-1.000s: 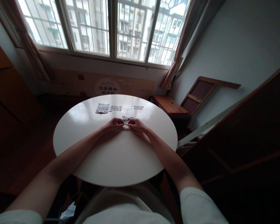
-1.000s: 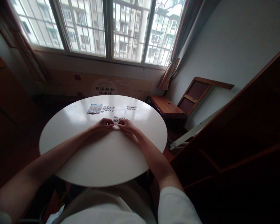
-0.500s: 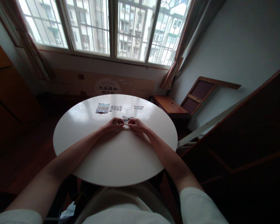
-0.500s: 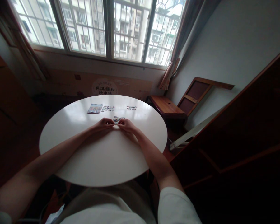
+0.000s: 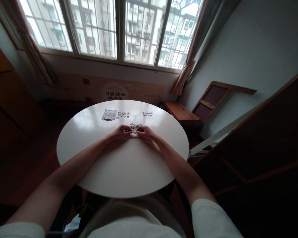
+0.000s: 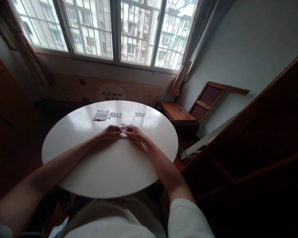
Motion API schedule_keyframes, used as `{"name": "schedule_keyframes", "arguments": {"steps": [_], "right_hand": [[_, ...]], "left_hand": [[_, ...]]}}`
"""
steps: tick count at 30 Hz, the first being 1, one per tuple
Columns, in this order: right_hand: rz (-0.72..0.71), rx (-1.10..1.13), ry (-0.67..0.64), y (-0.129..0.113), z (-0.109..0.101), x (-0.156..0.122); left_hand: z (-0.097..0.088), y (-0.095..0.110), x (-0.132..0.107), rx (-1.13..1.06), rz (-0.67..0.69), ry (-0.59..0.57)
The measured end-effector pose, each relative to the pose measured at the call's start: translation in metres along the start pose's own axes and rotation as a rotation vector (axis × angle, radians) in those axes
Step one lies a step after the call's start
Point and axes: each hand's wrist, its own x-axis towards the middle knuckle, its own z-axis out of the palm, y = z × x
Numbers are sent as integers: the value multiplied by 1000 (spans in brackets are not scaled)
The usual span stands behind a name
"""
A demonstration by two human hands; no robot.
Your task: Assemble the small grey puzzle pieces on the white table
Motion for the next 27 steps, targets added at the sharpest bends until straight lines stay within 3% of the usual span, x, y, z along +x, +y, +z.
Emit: {"name": "schedule_keyframes", "arguments": {"steps": [27], "right_hand": [[26,26,-5,-3,0,-1]], "left_hand": [[1,-8,1,29,39,-1]]}}
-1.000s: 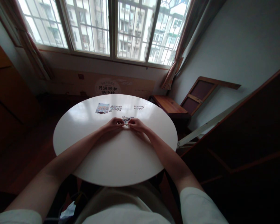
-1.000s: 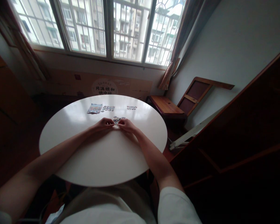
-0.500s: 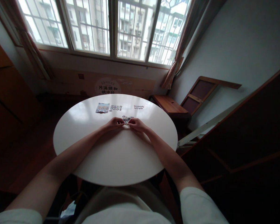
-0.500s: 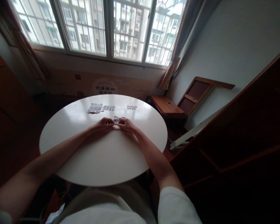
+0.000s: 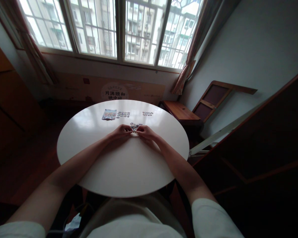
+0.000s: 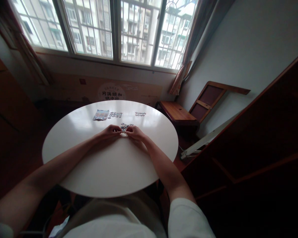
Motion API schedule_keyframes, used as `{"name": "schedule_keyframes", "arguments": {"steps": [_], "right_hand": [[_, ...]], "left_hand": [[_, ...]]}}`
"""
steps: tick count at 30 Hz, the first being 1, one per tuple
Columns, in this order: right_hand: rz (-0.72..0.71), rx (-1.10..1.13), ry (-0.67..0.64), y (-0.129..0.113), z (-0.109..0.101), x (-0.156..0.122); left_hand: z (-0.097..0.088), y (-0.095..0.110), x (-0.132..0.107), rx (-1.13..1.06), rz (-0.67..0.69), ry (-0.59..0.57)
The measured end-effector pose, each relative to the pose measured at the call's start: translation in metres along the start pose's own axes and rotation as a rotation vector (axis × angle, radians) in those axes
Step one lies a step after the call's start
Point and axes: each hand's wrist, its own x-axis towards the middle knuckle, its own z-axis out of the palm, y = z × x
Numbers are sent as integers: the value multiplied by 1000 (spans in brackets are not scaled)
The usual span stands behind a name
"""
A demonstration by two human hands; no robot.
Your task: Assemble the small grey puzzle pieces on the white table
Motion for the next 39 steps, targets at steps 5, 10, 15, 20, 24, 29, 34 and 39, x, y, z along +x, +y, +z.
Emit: {"name": "schedule_keyframes", "arguments": {"steps": [5,10,15,20,24,29,34,39], "right_hand": [[6,7,-8,0,0,0],[0,-1,-7,-1,-1,0],[-16,-27,1,-1,-1,0],[-16,-25,0,0,-1,0],[-5,-11,-7,0,-1,0],[-2,-2,-4,-1,-1,0],[-1,20,-18,-3,-1,-1],[-11,16,-18,-2,-1,-1]], "left_hand": [[-1,2,-1,0,-10,1],[-1,2,0,14,-2,-4],[-1,2,0,22,12,4],[-1,4,0,13,10,-2],[-1,7,0,0,-4,-5],[-1,8,-1,3,-3,-1],[0,5,0,5,-21,-3],[0,7,0,2,-30,-9]]}}
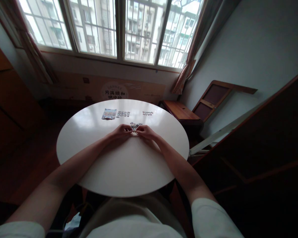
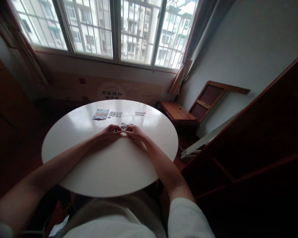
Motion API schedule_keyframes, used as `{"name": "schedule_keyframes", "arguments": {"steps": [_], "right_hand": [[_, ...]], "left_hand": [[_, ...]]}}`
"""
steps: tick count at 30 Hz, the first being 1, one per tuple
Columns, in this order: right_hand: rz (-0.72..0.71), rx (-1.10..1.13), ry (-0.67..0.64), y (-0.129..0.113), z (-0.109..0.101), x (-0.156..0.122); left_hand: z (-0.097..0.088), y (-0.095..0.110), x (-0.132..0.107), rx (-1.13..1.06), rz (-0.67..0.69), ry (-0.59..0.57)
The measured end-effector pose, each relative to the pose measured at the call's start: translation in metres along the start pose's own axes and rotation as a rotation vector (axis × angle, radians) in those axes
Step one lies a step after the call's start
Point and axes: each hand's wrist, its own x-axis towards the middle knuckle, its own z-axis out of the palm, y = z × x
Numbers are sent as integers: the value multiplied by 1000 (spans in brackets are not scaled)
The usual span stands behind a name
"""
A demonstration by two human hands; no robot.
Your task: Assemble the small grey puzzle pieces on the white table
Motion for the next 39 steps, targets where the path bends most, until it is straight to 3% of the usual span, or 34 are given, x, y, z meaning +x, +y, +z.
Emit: {"name": "schedule_keyframes", "arguments": {"steps": [39], "right_hand": [[-7,-34,8,-1,-1,1]], "left_hand": [[2,-3,0,41,14,4]]}}
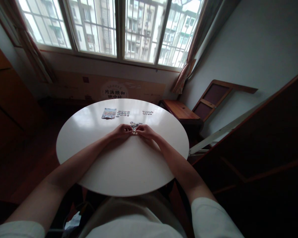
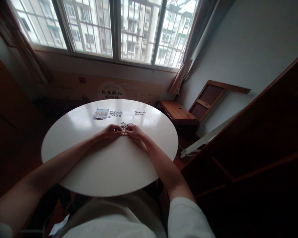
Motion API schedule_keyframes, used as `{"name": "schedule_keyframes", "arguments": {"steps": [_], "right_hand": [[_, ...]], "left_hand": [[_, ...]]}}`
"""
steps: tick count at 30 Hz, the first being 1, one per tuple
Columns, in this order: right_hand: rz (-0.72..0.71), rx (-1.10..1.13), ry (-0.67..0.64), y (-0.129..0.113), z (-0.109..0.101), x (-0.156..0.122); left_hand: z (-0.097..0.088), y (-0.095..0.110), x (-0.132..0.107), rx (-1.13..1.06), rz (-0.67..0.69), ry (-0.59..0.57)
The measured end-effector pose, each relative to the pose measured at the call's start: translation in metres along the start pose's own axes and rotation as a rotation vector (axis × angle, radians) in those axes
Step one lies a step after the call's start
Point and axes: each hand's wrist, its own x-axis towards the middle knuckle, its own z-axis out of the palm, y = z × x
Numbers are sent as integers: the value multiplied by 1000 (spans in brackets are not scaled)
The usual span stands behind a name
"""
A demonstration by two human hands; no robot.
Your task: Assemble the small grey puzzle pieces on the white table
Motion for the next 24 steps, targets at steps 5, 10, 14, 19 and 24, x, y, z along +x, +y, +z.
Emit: {"name": "schedule_keyframes", "arguments": {"steps": [5,10,14,19,24], "right_hand": [[-14,-5,4,1,0,0],[-6,-3,1,0,0,0],[-5,-15,3,1,0,0],[-18,-34,9,-1,0,0],[-20,-12,3,-1,0,0]], "left_hand": [[0,2,-1,1,-3,2],[0,0,0,4,4,1],[0,-1,1,1,2,-1],[0,-1,1,5,-7,-2],[0,-2,1,33,11,14]]}}
